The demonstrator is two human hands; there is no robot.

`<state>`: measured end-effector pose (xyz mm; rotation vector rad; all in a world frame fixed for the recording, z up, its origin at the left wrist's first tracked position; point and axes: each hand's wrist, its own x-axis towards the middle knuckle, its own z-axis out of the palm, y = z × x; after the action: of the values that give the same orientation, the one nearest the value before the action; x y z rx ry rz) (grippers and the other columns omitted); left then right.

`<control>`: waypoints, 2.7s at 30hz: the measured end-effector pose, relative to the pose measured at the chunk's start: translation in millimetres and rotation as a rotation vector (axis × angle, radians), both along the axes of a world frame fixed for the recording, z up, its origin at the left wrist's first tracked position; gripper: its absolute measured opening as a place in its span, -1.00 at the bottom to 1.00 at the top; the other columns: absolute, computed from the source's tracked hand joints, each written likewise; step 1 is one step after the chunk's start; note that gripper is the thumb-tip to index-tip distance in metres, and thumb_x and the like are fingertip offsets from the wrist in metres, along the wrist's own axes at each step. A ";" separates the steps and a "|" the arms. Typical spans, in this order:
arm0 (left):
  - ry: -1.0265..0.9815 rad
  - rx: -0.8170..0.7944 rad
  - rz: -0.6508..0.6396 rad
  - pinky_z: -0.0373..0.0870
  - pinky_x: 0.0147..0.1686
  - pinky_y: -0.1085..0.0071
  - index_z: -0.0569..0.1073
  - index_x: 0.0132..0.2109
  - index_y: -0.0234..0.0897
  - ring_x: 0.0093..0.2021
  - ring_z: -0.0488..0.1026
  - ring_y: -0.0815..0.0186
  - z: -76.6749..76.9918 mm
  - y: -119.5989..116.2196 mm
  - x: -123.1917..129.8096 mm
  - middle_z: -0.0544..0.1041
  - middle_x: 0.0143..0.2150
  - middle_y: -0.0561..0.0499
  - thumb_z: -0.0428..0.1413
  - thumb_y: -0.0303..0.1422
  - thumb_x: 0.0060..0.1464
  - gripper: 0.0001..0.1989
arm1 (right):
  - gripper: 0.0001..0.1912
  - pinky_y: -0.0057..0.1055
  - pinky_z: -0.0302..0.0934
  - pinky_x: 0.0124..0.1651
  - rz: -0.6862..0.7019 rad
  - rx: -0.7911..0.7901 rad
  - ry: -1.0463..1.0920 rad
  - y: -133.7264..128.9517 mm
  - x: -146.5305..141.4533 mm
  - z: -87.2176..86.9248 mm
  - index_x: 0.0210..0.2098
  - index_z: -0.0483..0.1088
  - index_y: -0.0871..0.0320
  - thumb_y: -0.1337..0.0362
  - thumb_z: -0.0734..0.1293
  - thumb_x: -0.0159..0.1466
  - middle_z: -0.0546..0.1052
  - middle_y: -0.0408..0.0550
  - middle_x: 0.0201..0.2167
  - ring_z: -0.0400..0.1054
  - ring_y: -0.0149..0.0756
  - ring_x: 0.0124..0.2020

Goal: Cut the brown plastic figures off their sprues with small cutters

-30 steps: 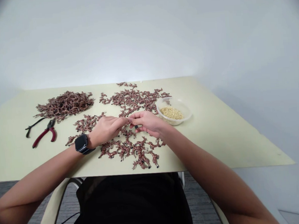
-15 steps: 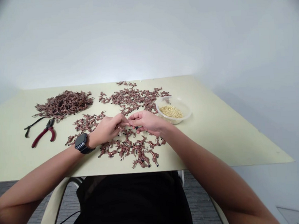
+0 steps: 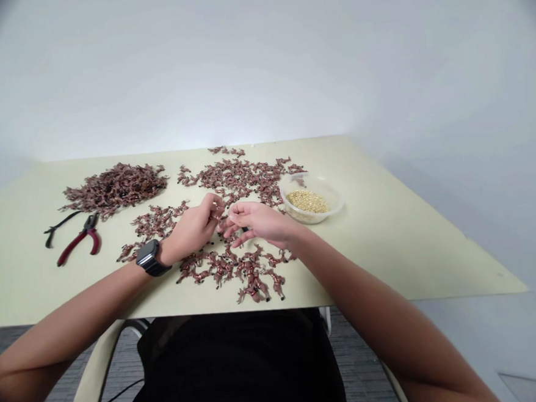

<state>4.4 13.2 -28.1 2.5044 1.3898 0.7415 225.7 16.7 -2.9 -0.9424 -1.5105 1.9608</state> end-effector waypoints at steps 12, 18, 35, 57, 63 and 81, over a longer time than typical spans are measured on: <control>0.112 -0.023 -0.011 0.15 -0.45 0.38 0.26 0.01 -0.20 -0.45 0.46 0.22 -6.0 -6.3 10.0 0.58 -0.33 -0.04 -0.12 -0.36 0.42 -0.88 | -0.86 -0.36 0.40 -0.17 -0.067 -0.086 0.196 2.5 -6.0 -12.7 -0.26 0.41 0.18 0.27 0.36 0.44 0.44 -0.07 -0.28 0.37 -0.37 -0.31; 0.095 -0.046 -0.028 0.14 -0.47 0.36 0.28 -0.07 -0.20 -0.51 0.38 0.24 -5.3 -8.9 11.4 0.51 -0.41 0.01 0.00 -0.25 0.35 -0.87 | -0.84 -0.38 0.37 -0.17 -0.115 -0.158 0.234 7.6 -3.1 -14.1 -0.27 0.39 0.19 0.31 0.32 0.47 0.41 -0.06 -0.29 0.32 -0.39 -0.32; -0.567 -0.463 -0.099 0.33 -0.54 0.53 0.33 -0.19 -0.24 -0.58 0.42 0.44 -5.5 -6.5 12.2 0.65 -0.35 -0.03 0.09 -0.03 0.38 -0.65 | -0.80 -0.37 0.26 -0.38 -0.501 0.765 -0.287 5.0 -3.0 -16.1 -0.15 0.41 0.08 0.10 0.29 0.45 0.52 -0.07 -0.27 0.35 -0.36 -0.47; -0.458 -0.335 -0.062 0.29 -0.47 0.47 0.34 -0.20 -0.23 -0.55 0.42 0.38 1.5 -11.8 14.3 0.55 -0.50 0.10 0.07 -0.15 0.38 -0.75 | -0.92 -0.35 0.27 -0.22 -0.381 1.235 -0.457 -1.7 -9.9 -25.7 -0.15 0.41 0.12 0.34 0.27 0.46 0.58 -0.05 -0.29 0.44 -0.27 -0.31; -0.303 -0.141 0.005 0.13 -0.48 0.46 0.31 -0.27 -0.24 -0.51 0.30 0.39 1.1 -9.5 15.5 0.48 -0.48 0.10 0.11 -0.26 0.33 -0.79 | -0.85 -0.27 0.29 -0.14 -0.413 1.365 -0.580 -12.1 -17.8 -27.0 -0.13 0.38 0.14 0.34 0.18 0.51 0.56 0.06 -0.23 0.45 -0.17 -0.23; -0.592 -0.658 -0.234 0.35 -0.51 0.47 0.45 -0.12 -0.28 -0.52 0.45 0.40 8.6 -6.8 6.7 0.60 -0.33 -0.05 0.06 -0.04 0.40 -0.64 | -0.75 -0.35 0.47 -0.36 -0.229 0.623 -0.102 15.1 1.4 -20.9 -0.04 0.52 0.11 0.16 0.43 0.33 0.60 -0.02 -0.13 0.49 -0.34 -0.37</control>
<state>11.1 6.4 -19.6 1.7052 0.9085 0.7365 227.1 31.8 -23.8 -0.8878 -1.8183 1.1809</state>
